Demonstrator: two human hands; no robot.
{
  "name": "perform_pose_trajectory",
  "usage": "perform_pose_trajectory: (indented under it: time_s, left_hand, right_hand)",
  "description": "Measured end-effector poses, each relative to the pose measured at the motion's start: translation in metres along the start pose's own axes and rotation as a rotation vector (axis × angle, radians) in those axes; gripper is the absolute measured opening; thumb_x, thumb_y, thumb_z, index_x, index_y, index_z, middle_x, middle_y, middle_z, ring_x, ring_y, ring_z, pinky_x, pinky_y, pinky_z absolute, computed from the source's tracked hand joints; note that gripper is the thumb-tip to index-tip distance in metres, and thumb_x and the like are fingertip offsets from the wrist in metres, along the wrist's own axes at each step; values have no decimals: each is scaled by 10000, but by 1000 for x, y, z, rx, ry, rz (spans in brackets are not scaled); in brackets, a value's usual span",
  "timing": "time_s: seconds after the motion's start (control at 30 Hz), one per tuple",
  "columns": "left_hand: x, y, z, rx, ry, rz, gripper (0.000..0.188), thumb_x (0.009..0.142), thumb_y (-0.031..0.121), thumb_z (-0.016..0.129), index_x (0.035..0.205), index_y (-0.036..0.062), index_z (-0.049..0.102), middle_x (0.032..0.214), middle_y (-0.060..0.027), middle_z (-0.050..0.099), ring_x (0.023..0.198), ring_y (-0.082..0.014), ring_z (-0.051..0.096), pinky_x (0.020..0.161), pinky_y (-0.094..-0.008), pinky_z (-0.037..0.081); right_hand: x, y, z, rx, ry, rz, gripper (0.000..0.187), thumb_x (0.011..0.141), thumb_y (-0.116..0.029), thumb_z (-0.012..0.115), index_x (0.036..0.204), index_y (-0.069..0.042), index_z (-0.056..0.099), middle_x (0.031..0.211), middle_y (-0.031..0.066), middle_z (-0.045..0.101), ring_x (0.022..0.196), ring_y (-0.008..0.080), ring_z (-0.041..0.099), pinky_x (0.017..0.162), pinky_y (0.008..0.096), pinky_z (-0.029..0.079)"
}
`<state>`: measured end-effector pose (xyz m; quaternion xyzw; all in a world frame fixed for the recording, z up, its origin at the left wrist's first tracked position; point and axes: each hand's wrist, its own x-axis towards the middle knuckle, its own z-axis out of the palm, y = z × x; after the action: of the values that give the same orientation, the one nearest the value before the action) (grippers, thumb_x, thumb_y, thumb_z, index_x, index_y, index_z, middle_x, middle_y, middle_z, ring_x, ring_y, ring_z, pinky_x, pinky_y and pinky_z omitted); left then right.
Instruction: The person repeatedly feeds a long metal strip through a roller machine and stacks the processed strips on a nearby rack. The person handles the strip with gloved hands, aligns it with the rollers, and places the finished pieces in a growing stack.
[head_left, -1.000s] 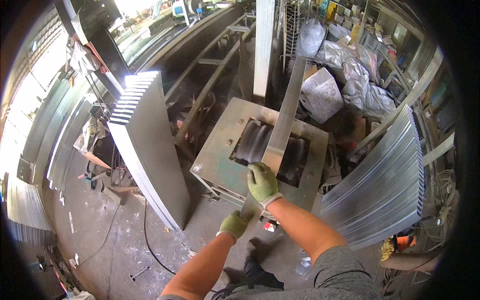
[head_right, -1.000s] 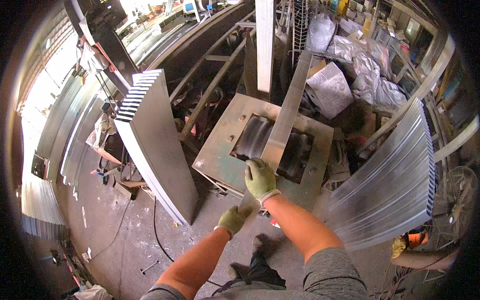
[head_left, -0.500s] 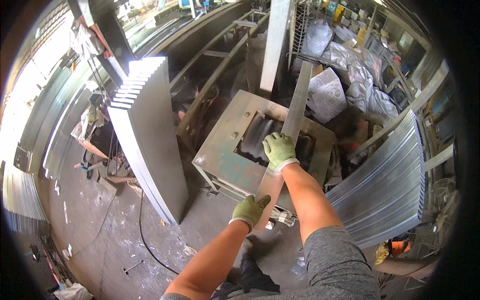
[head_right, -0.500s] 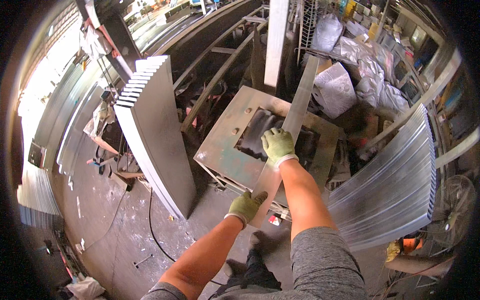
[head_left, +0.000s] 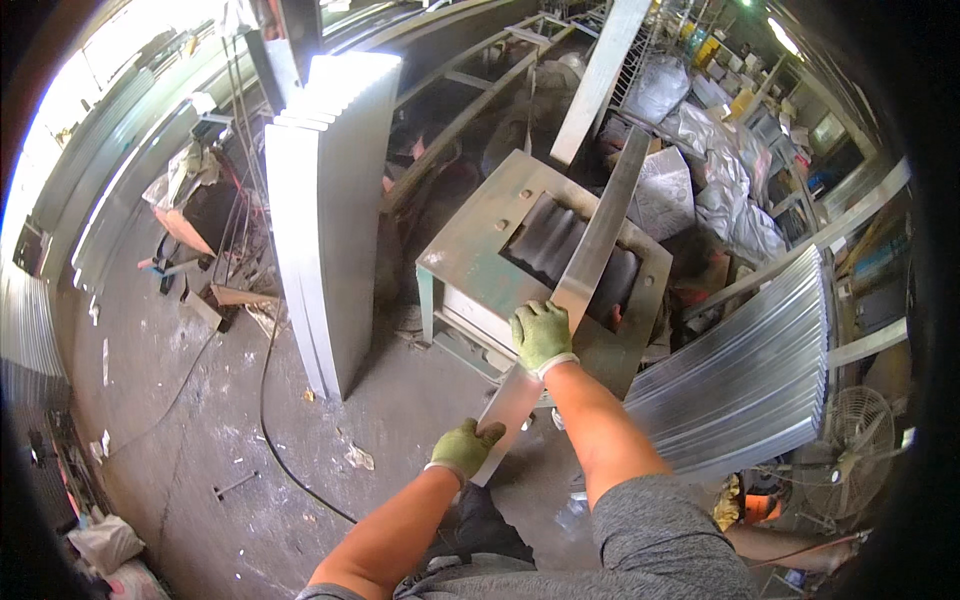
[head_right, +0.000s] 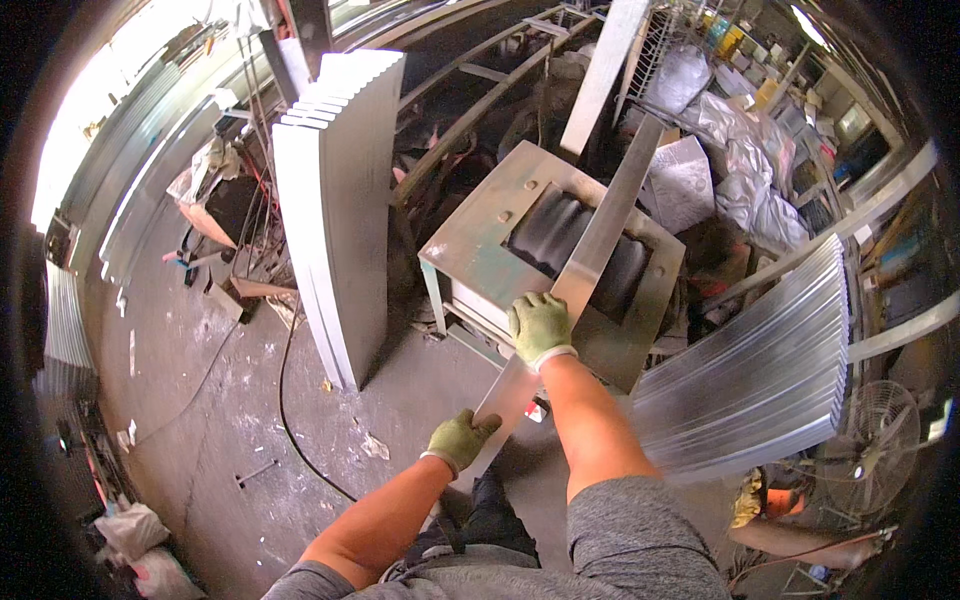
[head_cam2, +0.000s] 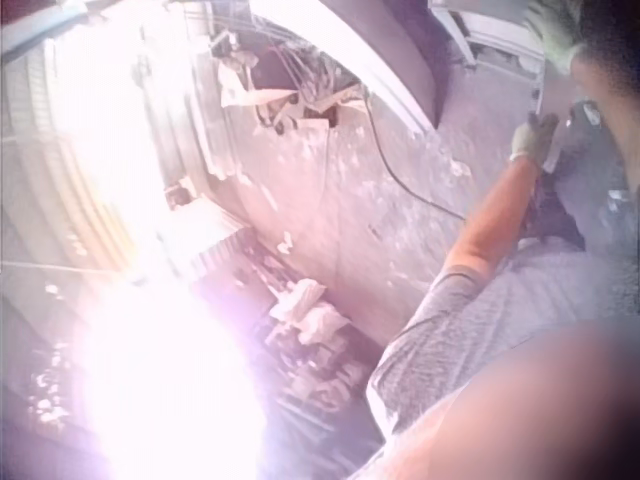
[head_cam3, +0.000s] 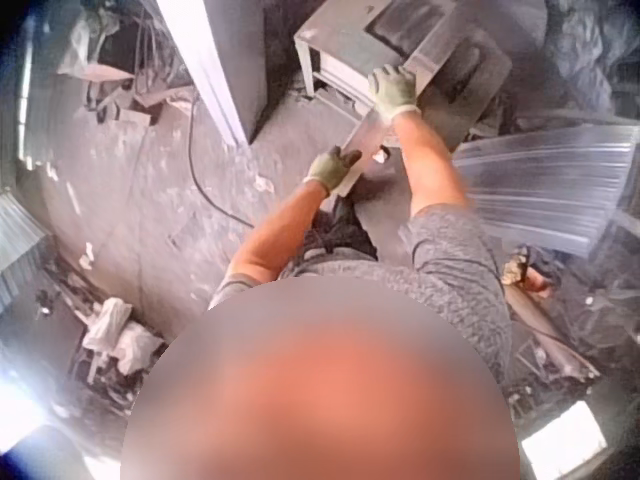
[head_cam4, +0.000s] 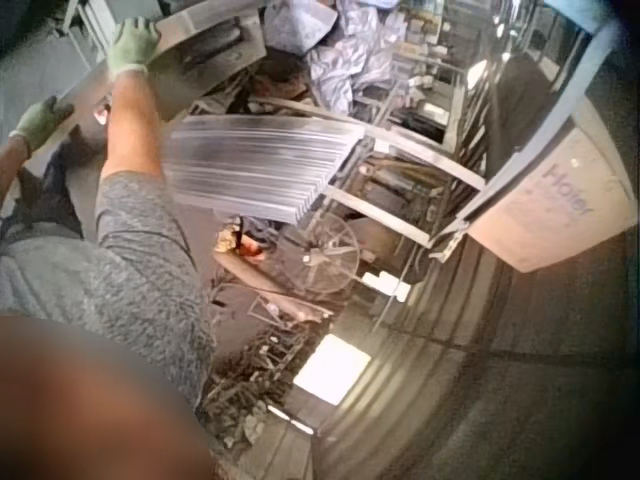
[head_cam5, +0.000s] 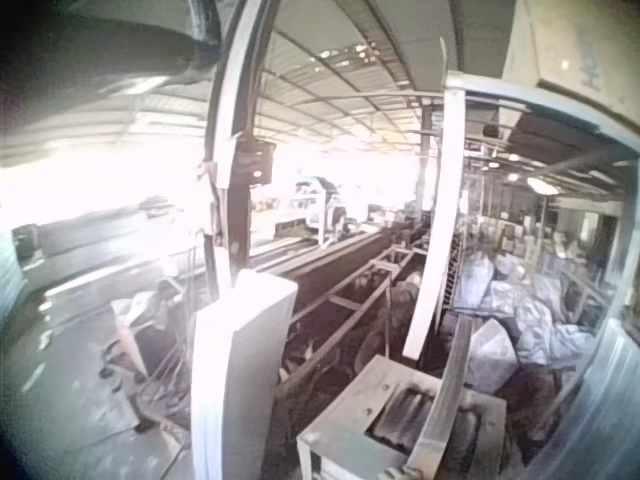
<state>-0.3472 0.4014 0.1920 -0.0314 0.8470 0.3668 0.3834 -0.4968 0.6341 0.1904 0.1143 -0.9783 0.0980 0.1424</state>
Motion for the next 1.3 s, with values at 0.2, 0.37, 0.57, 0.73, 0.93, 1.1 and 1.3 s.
perform_pose_trajectory:
  time_s: [0.2,0.37,0.57,0.73,0.93,1.1,1.3]
  left_hand:
    - [-56,-77,4,48,2,-65,843,992,799,588,1329,34,694,1258,-311,759,1225,-510,702,1039,-561,543]
    - [-94,-157,17,32,42,-106,808,968,791,624,1236,35,728,1209,-313,765,1198,-510,708,1003,-566,549]
    - [-162,-268,41,30,65,-165,708,1081,711,473,1212,76,758,1182,-316,761,1185,-518,702,1018,-598,537]
    - [-229,-360,58,45,124,-233,706,1089,705,446,1140,86,781,1168,-282,768,1161,-526,701,1013,-595,541]
    - [-297,-466,56,68,131,-198,652,1096,661,499,1153,89,806,1096,-242,804,1071,-457,767,948,-548,575]
    - [-294,-484,58,-191,111,-212,639,1098,625,580,1093,27,803,918,-158,818,900,-273,784,824,-461,588]
    - [-166,-383,35,-384,-145,-228,633,1079,616,633,1055,4,797,922,-28,728,892,-159,667,801,-375,559]
  right_hand:
    - [-57,-79,16,44,-5,-1,204,1030,-288,625,961,-126,728,1006,87,732,997,342,678,928,507,499]
    - [-109,-144,34,71,-10,-4,172,986,-296,671,940,-134,702,967,90,710,936,344,671,893,513,502]
    - [-191,-243,49,125,-112,-1,148,961,-313,693,932,-168,690,949,56,687,917,312,661,860,476,501]
    - [-258,-320,45,314,-244,-74,169,949,-284,712,1043,-146,739,1084,41,736,1060,290,695,938,511,493]
    - [-299,-331,53,497,-503,-724,431,1006,-329,662,1338,-67,742,1479,141,689,1300,351,685,1088,504,541]
    - [-287,-307,47,552,-482,-774,472,1024,-352,641,1393,-70,726,1548,158,653,1384,371,649,1147,501,517]
    - [-186,-206,8,263,-363,-693,366,1064,-398,581,1274,-146,741,1286,102,718,1193,291,679,958,499,565]
